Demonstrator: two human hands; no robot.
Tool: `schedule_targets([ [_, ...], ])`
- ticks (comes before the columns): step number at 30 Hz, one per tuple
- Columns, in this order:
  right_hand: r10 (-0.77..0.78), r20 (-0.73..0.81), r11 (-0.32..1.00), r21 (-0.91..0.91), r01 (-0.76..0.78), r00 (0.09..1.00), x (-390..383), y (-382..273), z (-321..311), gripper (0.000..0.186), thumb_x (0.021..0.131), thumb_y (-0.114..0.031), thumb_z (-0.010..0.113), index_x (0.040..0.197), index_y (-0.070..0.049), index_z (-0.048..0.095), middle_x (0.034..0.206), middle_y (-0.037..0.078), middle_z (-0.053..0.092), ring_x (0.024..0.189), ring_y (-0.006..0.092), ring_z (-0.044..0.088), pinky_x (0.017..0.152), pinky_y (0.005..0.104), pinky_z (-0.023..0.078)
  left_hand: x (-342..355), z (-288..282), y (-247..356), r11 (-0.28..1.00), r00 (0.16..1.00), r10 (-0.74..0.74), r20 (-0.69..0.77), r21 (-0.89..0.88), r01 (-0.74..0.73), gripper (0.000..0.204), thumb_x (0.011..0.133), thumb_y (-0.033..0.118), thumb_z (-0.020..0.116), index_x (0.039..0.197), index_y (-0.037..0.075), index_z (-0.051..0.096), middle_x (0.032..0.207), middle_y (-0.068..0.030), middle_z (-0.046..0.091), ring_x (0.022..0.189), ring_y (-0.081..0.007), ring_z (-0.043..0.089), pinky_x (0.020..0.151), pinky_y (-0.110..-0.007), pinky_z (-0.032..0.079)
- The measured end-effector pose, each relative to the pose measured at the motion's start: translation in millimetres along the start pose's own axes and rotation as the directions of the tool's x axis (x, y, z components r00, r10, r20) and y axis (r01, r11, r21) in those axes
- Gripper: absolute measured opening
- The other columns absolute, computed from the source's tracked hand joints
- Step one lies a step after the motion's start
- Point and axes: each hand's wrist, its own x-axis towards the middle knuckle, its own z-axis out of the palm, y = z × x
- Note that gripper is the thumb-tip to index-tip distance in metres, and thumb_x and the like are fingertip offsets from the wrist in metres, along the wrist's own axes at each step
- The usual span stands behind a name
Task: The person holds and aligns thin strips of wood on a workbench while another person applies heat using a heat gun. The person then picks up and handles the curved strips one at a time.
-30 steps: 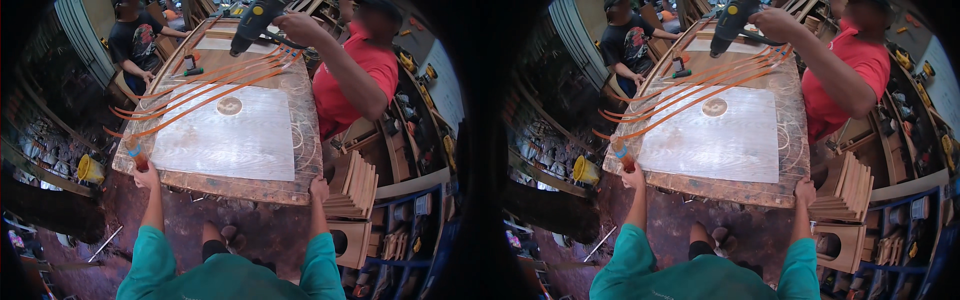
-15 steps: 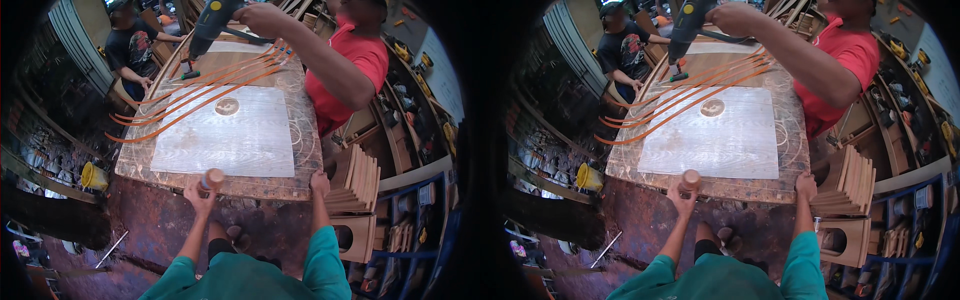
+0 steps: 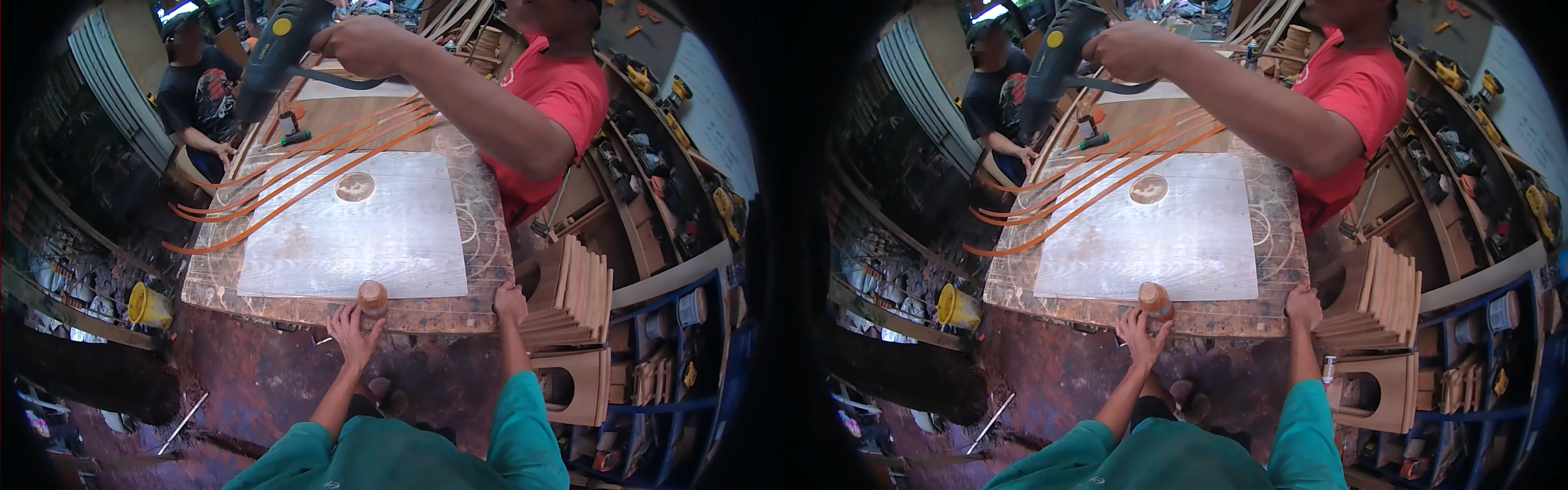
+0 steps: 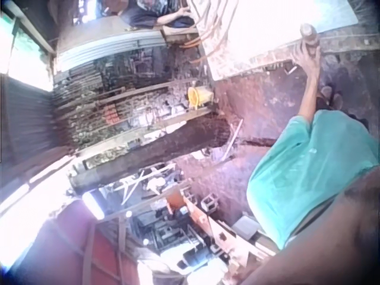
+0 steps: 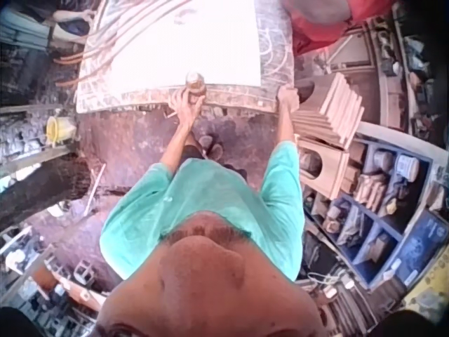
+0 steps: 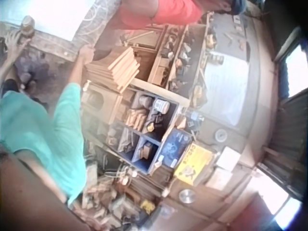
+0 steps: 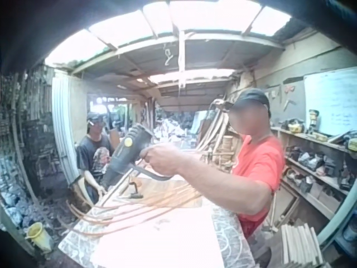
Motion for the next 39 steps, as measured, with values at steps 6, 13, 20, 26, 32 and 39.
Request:
schedule_targets([
  [6,-0.731,-0.053,0.672,0.111,0.732,0.68,-3.6,-179.5,-91.6,0.057,0.095,-0.045,0.028,0.112,0.0,0.059,0.106,0.025,0.065,0.103,0.0387,0.061,0.089,0.0475,0.047,-9.6,-27.6,-35.5,1.0,0.988,-0.02,-0.155,-0.003,0.019,0.069,0.074,0.035,0.074,0.127,-0.001,0.048,0.127,-0.0188,0.048,0.124,-0.0361,0.037,0.108,-0.051,0.021],
  [13,-0.931,-0.091,0.339,0.141,0.93,0.354,-19.1,-275.3,-96.8,0.057,0.097,-0.044,0.027,0.11,0.0,0.06,0.106,0.025,0.065,0.102,0.0377,0.062,0.087,0.0463,0.049,55.0,-65.4,-169.7,0.145,0.209,-0.976,-0.057,-0.889,0.434,0.061,0.093,0.037,0.04,0.132,-0.01,0.041,0.135,-0.0297,0.041,0.119,-0.0393,0.046,0.103,-0.044,0.034],
  [20,0.005,-0.022,1.0,-0.029,-0.005,1.0,2.4,-0.7,-3.4,0.057,0.097,-0.044,0.027,0.109,0.0,0.06,0.106,0.025,0.065,0.102,0.0375,0.062,0.086,0.046,0.049,99.3,-25.7,-153.0,0.057,-0.093,-0.983,-0.161,-0.736,0.675,0.069,0.094,0.047,0.027,0.132,-0.008,0.046,0.136,-0.0276,0.046,0.126,-0.0406,0.043,0.106,-0.046,0.032],
  [26,0.006,-0.001,0.997,-0.083,-0.006,1.0,0.0,-11.3,4.8,0.057,0.097,-0.045,0.027,0.11,0.0,0.06,0.105,0.025,0.065,0.101,0.0383,0.062,0.086,0.0469,0.049,96.5,-37.1,-149.2,0.025,-0.113,-0.978,-0.176,-0.636,0.771,0.065,0.096,0.046,0.024,0.132,-0.003,0.048,0.136,-0.0269,0.046,0.126,-0.0404,0.043,0.106,-0.047,0.031],
  [32,-0.978,0.004,0.207,0.09,0.974,0.207,22.6,-386.0,-135.9,0.058,0.096,-0.047,0.028,0.11,-0.001,0.06,0.105,0.025,0.065,0.101,0.0391,0.062,0.087,0.0477,0.048,87.0,-27.5,-169.3,0.022,-0.107,-0.977,-0.184,-0.589,0.808,0.063,0.097,0.042,0.023,0.132,-0.003,0.048,0.136,-0.0264,0.046,0.126,-0.0405,0.043,0.105,-0.045,0.032],
  [39,-0.982,0.01,0.186,0.157,0.97,0.187,9.1,-383.9,-92.1,0.058,0.095,-0.048,0.029,0.111,-0.002,0.061,0.104,0.025,0.065,0.101,0.04,0.062,0.087,0.0487,0.048,75.3,-44.6,-173.7,0.036,-0.153,-0.947,-0.281,-0.569,0.821,0.062,0.098,0.041,0.024,0.13,-0.006,0.049,0.133,-0.0274,0.049,0.123,-0.0413,0.046,0.104,-0.046,0.033],
])
